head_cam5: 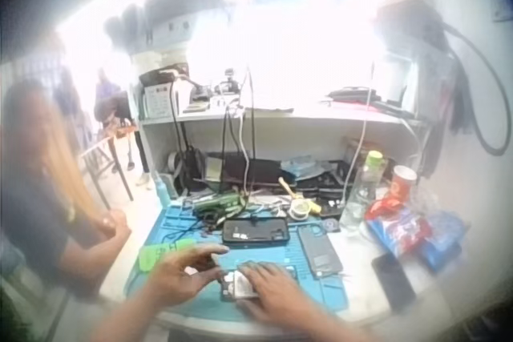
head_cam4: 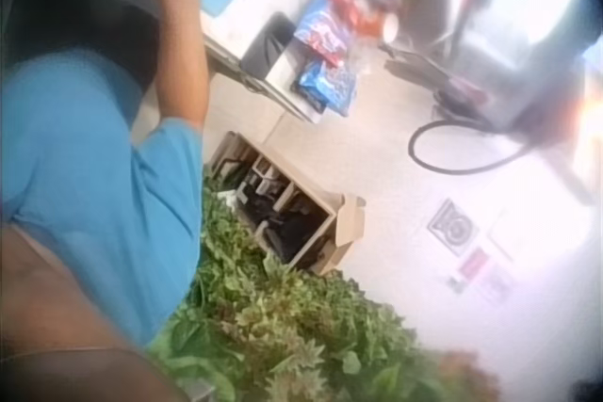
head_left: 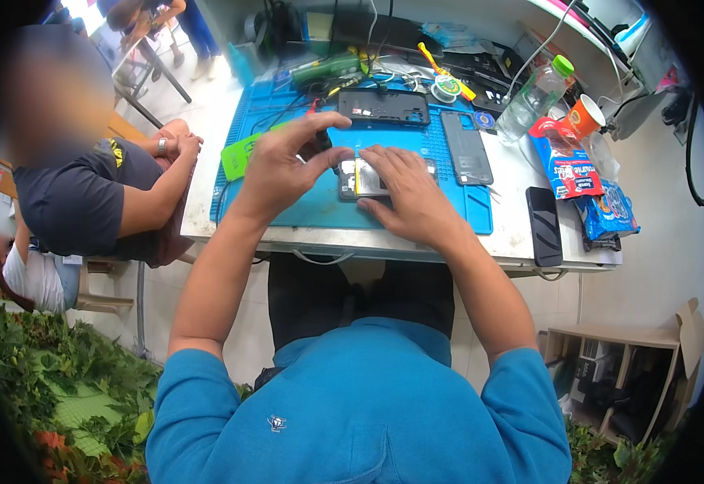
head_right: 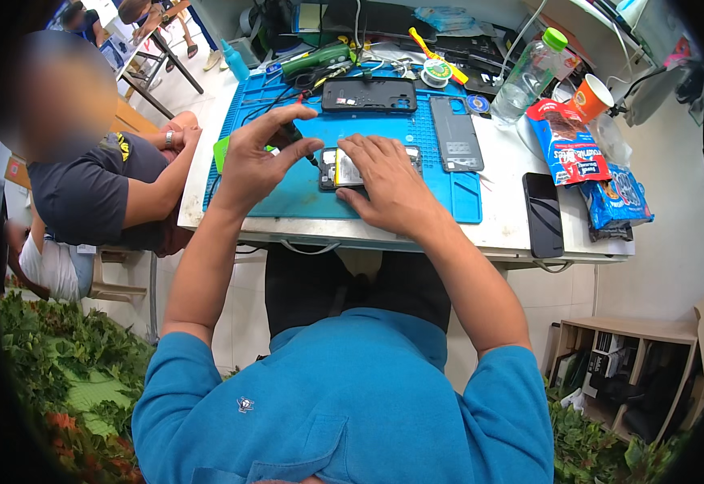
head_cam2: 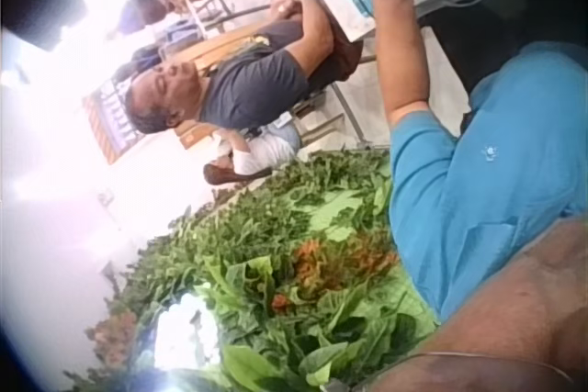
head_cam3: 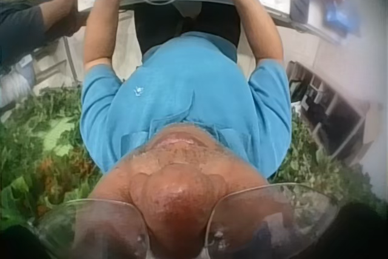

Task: The person uses a screwdriver to remove screws from a smartphone, detaches the back cover, and manipulates internal components. They repeatedly open and close the device, adjusting parts inside while working at a cluttered workbench.

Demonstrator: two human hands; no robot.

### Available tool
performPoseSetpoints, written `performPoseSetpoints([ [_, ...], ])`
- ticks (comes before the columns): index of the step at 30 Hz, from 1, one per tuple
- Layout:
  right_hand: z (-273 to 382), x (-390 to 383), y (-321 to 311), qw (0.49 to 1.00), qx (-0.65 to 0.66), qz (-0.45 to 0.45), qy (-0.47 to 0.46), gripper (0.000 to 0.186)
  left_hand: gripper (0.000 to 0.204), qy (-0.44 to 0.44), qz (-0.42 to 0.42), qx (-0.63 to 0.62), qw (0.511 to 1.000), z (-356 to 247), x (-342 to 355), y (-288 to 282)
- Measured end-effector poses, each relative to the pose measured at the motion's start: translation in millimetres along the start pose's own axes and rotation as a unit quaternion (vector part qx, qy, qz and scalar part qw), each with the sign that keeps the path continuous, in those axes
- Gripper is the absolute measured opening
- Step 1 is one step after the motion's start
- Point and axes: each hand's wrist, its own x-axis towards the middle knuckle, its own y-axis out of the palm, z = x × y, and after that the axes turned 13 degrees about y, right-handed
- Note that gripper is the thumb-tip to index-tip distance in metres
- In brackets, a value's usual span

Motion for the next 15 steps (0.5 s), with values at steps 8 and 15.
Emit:
performPoseSetpoints([
  [8, 5, 8, -1, 0.999, -0.025, -0.022, -0.041, 0.052, 0.049, 0.027, 0.002, 0.025, 0.999, -6, 6, -6],
  [15, 16, 10, 2, 0.998, -0.026, -0.01, -0.05, 0.04, 0.054, 0.028, 0.042, 0.04, 0.998, -16, 3, -12],
])
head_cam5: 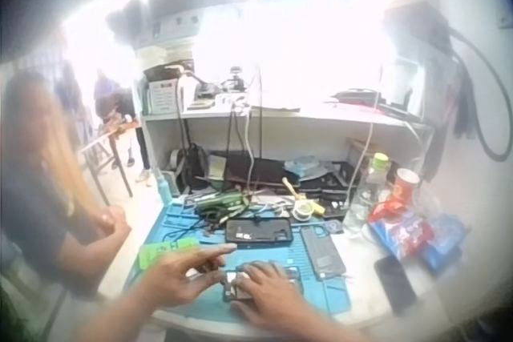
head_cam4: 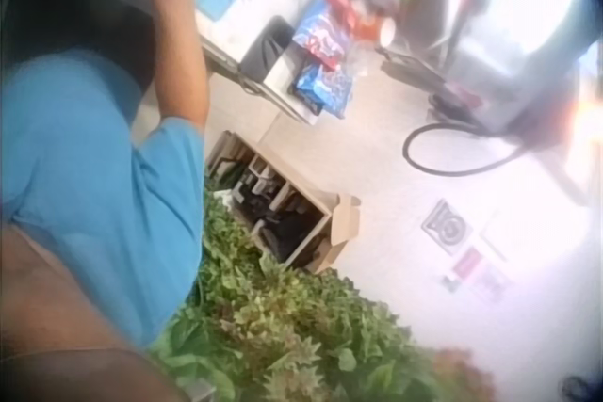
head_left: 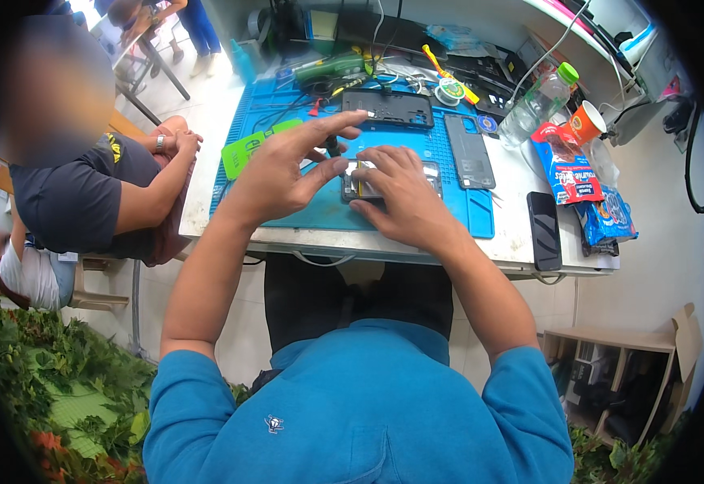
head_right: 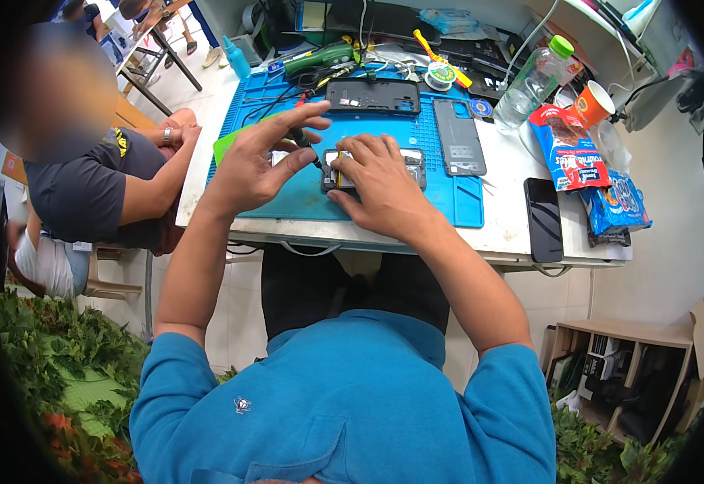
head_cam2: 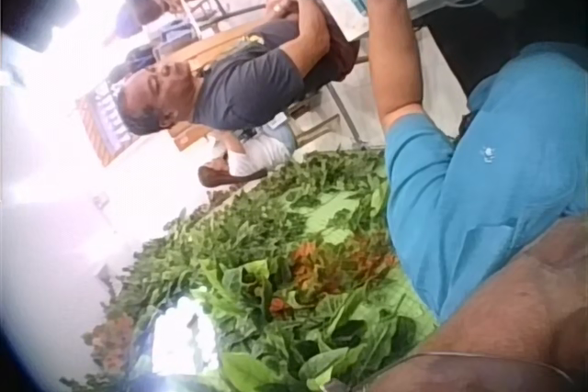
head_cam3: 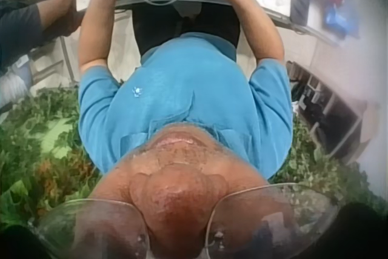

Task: The person uses a screwdriver to remove screws from a smartphone, detaches the back cover, and manipulates internal components. They repeatedly open and close the device, adjusting parts inside while working at a cluttered workbench.

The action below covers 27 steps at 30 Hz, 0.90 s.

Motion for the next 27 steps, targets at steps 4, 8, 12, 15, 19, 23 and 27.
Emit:
performPoseSetpoints([
  [4, 0, 2, 2, 1.0, 0.002, 0.002, -0.002, 0.04, 0.054, 0.01, -0.01, 0.009, 1.0, 0, 0, 0],
  [8, 0, 1, 0, 1.0, 0.003, 0.005, 0.002, 0.041, 0.058, -0.024, 0.009, -0.017, 1.0, 0, -1, -2],
  [12, -1, 3, -2, 1.0, -0.002, -0.003, -0.004, 0.041, 0.065, 0.014, -0.013, 0.023, 1.0, 7, -3, 5],
  [15, -1, 3, -3, 1.0, 0.0, -0.007, -0.006, 0.041, 0.073, 0.006, -0.004, 0.041, 0.999, 11, -7, 5],
  [19, 0, 5, -2, 1.0, 0.003, -0.008, -0.008, 0.041, 0.08, 0.015, -0.053, 0.022, 0.998, 18, -14, 15],
  [23, 2, 7, 3, 0.999, 0.019, -0.028, -0.003, 0.042, 0.076, -0.009, -0.158, 0.007, 0.987, 25, -23, 25],
  [27, 2, 13, 7, 0.999, 0.024, -0.034, 0.0, 0.029, 0.073, -0.014, -0.193, -0.012, 0.981, 24, -23, 25],
])
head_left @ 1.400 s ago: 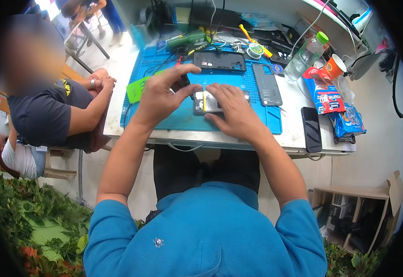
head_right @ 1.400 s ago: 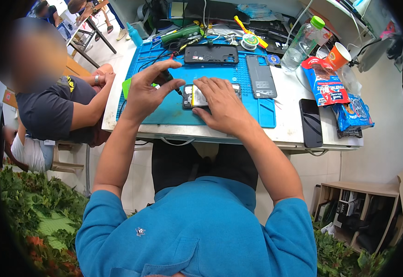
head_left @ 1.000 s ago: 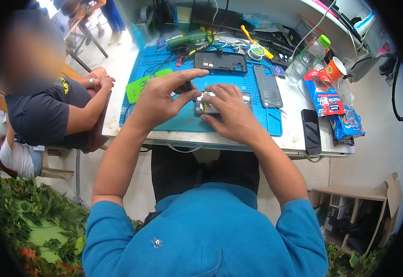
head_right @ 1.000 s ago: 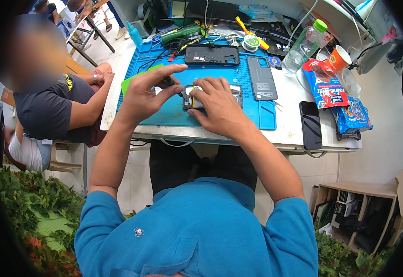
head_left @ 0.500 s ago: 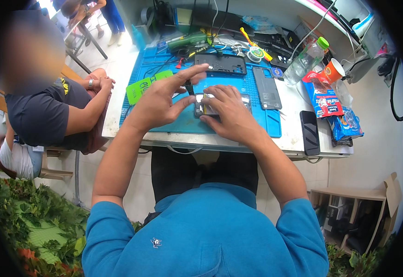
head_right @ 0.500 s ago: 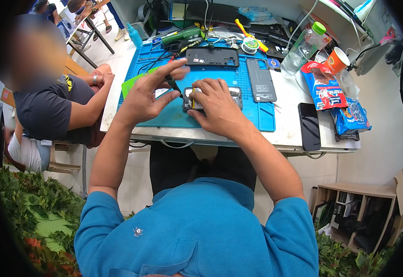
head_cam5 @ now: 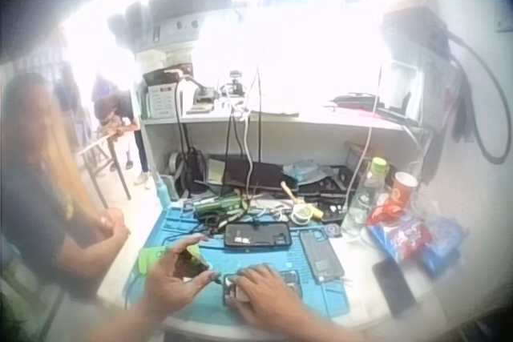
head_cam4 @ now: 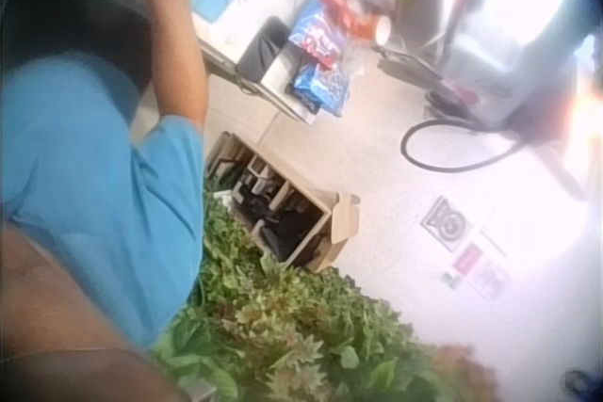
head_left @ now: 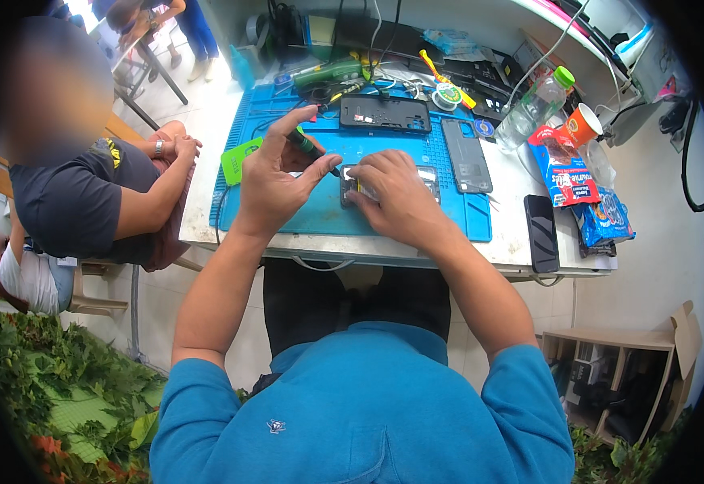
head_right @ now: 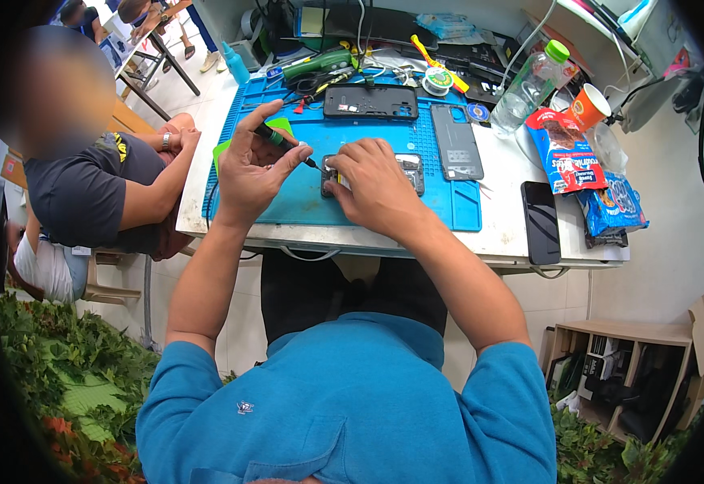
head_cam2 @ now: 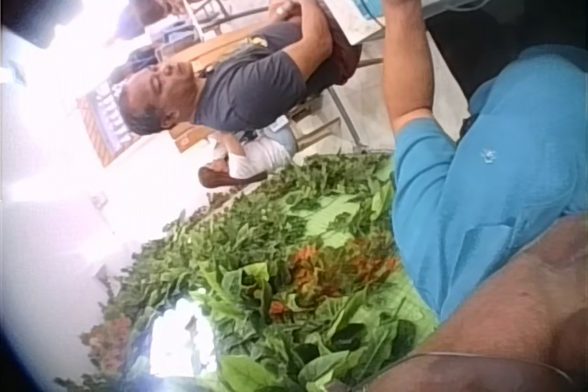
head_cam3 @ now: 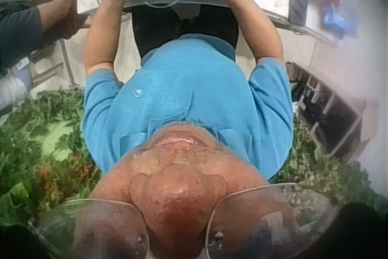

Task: The person uses a screwdriver to remove screws from a smartphone, detaches the back cover, and manipulates internal components. They repeatedly open and close the device, adjusting parts inside while working at a cluttered workbench.

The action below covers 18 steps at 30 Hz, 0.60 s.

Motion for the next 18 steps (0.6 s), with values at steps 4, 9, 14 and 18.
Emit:
performPoseSetpoints([
  [4, 4, 13, 0, 0.998, -0.035, 0.043, -0.006, 0.012, 0.071, -0.006, -0.028, 0.013, 0.999, 1, -2, -2],
  [9, 9, 31, 3, 0.986, -0.121, 0.096, -0.054, 0.006, 0.069, -0.011, -0.06, 0.033, 0.998, 3, -10, -10],
  [14, 21, 43, 3, 0.969, -0.184, 0.111, -0.122, 0.008, 0.072, -0.027, -0.064, 0.023, 0.997, 2, -18, -21],
  [18, 18, 48, 3, 0.96, -0.198, 0.134, -0.144, 0.008, 0.072, -0.047, -0.085, 0.003, 0.995, 1, -21, -26],
])
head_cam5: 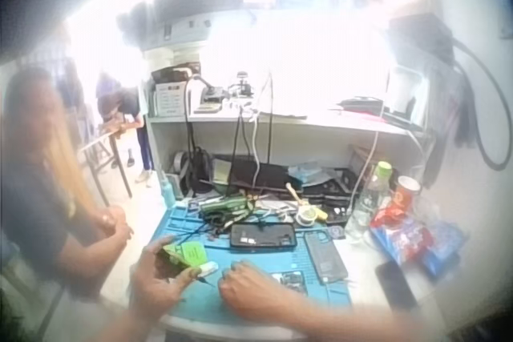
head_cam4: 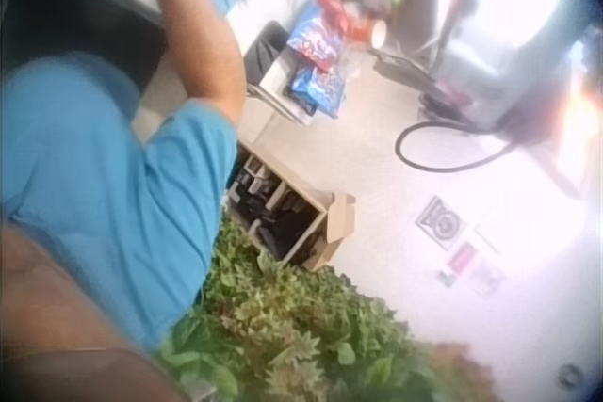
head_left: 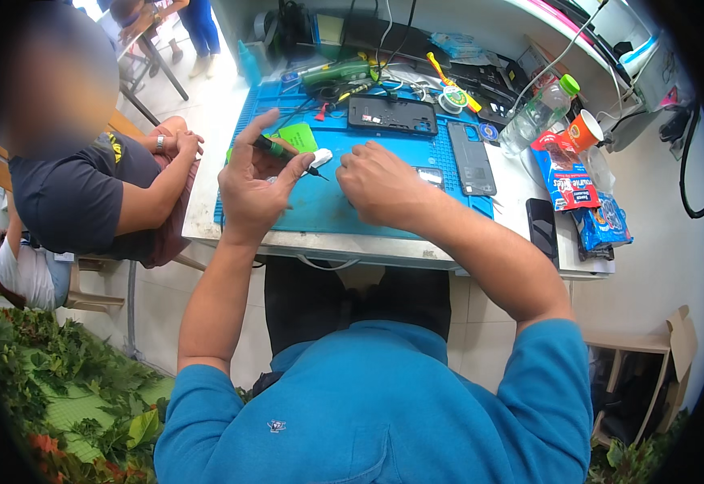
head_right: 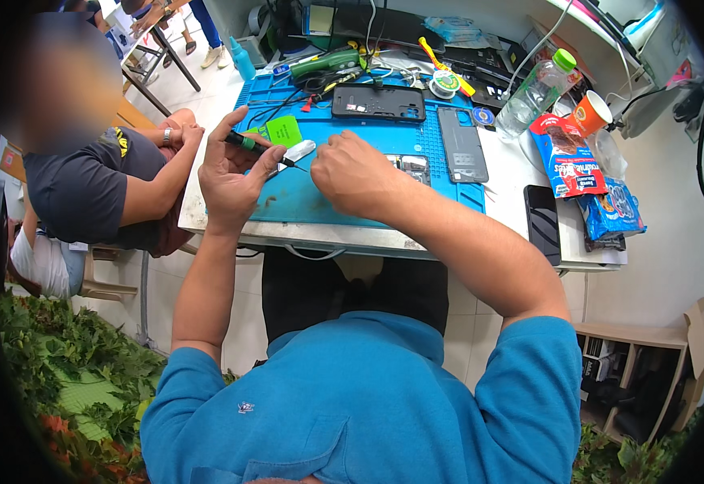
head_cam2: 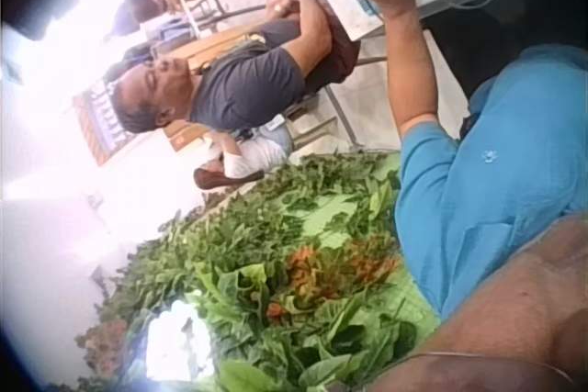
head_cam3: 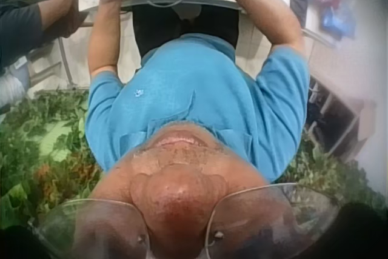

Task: The person uses a screwdriver to remove screws from a smartphone, detaches the back cover, and manipulates internal components. They repeatedly open and close the device, adjusting parts inside while working at a cluttered workbench.

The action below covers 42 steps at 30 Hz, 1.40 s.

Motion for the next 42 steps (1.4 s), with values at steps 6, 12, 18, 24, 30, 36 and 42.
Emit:
performPoseSetpoints([
  [6, -10, 13, 5, 0.994, 0.038, 0.098, 0.014, 0.012, 0.071, -0.024, -0.021, -0.006, 0.999, 1, -3, -3],
  [12, -21, 17, 2, 0.98, 0.117, 0.156, 0.028, 0.023, 0.072, -0.042, -0.029, -0.034, 0.998, 4, -9, -4],
  [18, -30, 10, -7, 0.972, 0.178, 0.124, 0.085, 0.022, 0.072, -0.059, -0.014, -0.04, 0.997, 6, -12, -1],
  [24, -49, 0, -26, 0.97, 0.179, 0.082, 0.14, 0.022, 0.072, -0.069, -0.004, -0.061, 0.996, 0, -8, 14],
  [30, -42, -20, -20, 0.973, 0.195, 0.037, 0.121, 0.016, 0.069, -0.027, 0.011, -0.047, 0.998, 16, -9, 31],
  [36, -36, -33, -12, 0.975, 0.188, 0.022, 0.121, 0.016, 0.069, -0.02, 0.019, -0.027, 0.999, 17, -9, 34],
  [42, -29, -38, -13, 0.974, 0.185, 0.021, 0.129, 0.017, 0.069, -0.006, 0.034, -0.005, 0.999, 15, -5, 33],
])
